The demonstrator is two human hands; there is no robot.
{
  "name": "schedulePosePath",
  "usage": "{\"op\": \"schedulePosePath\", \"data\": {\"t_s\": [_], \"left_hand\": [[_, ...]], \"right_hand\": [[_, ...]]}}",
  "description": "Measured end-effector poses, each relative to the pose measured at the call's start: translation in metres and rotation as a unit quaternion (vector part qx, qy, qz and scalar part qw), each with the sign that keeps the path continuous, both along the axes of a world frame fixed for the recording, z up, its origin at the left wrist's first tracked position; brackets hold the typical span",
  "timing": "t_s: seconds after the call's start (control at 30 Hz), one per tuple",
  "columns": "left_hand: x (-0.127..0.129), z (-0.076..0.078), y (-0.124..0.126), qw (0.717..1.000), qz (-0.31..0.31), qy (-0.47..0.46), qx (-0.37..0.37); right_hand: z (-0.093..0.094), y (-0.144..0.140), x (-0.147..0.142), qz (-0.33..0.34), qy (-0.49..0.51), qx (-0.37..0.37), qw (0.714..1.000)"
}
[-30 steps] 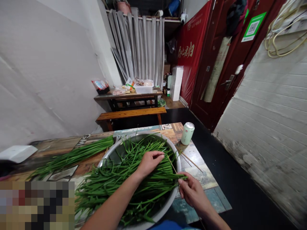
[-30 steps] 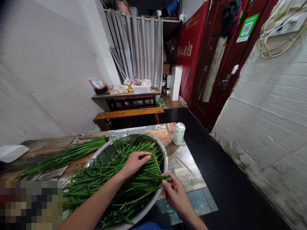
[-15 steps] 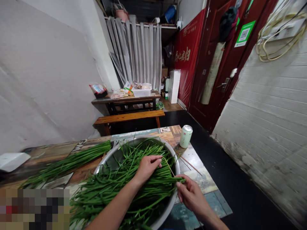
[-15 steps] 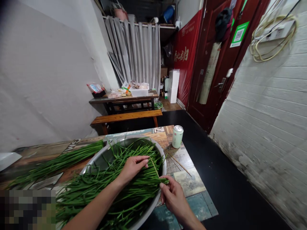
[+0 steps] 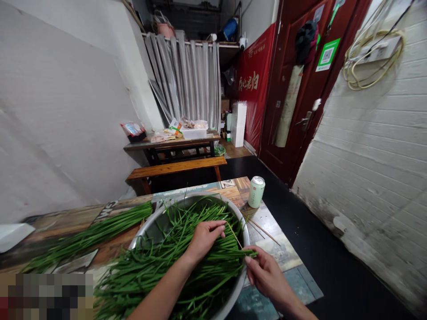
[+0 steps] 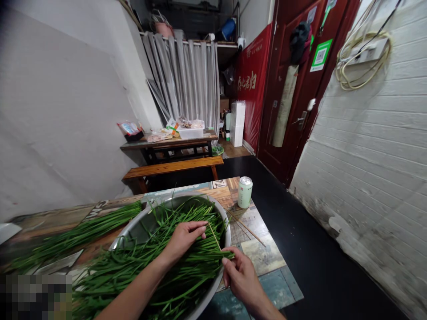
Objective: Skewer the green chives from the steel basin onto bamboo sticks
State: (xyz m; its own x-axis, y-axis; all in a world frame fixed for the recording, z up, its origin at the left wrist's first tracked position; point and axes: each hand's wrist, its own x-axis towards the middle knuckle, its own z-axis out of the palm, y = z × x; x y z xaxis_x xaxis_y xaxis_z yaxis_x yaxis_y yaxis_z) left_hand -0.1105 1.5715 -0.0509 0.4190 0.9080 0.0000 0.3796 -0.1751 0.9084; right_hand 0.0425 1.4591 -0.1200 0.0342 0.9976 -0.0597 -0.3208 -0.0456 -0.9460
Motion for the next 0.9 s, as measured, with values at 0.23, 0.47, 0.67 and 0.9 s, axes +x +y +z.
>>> {"op": "schedulePosePath", "data": {"t_s": [0.23, 0.47, 0.67, 0.9], "left_hand": [[-0.002, -0.004, 0.001, 1.0, -0.023, 0.002, 0.015], [-0.003, -0.004, -0.002, 0.995, -0.095, 0.026, 0.029], [0.005, 0.003, -0.013, 0.957, -0.271, 0.055, 0.089], [-0.005, 0.02, -0.008, 0.967, -0.174, 0.13, 0.13]], "right_hand": [[0.004, -0.002, -0.002, 0.001, 0.001, -0.019, 1.0], [0.021, -0.005, 0.001, 0.011, -0.001, -0.036, 0.999], [0.03, -0.003, 0.004, 0.012, -0.002, -0.022, 1.0], [0.028, -0.005, 0.006, 0.011, 0.0, -0.026, 1.0]]}}
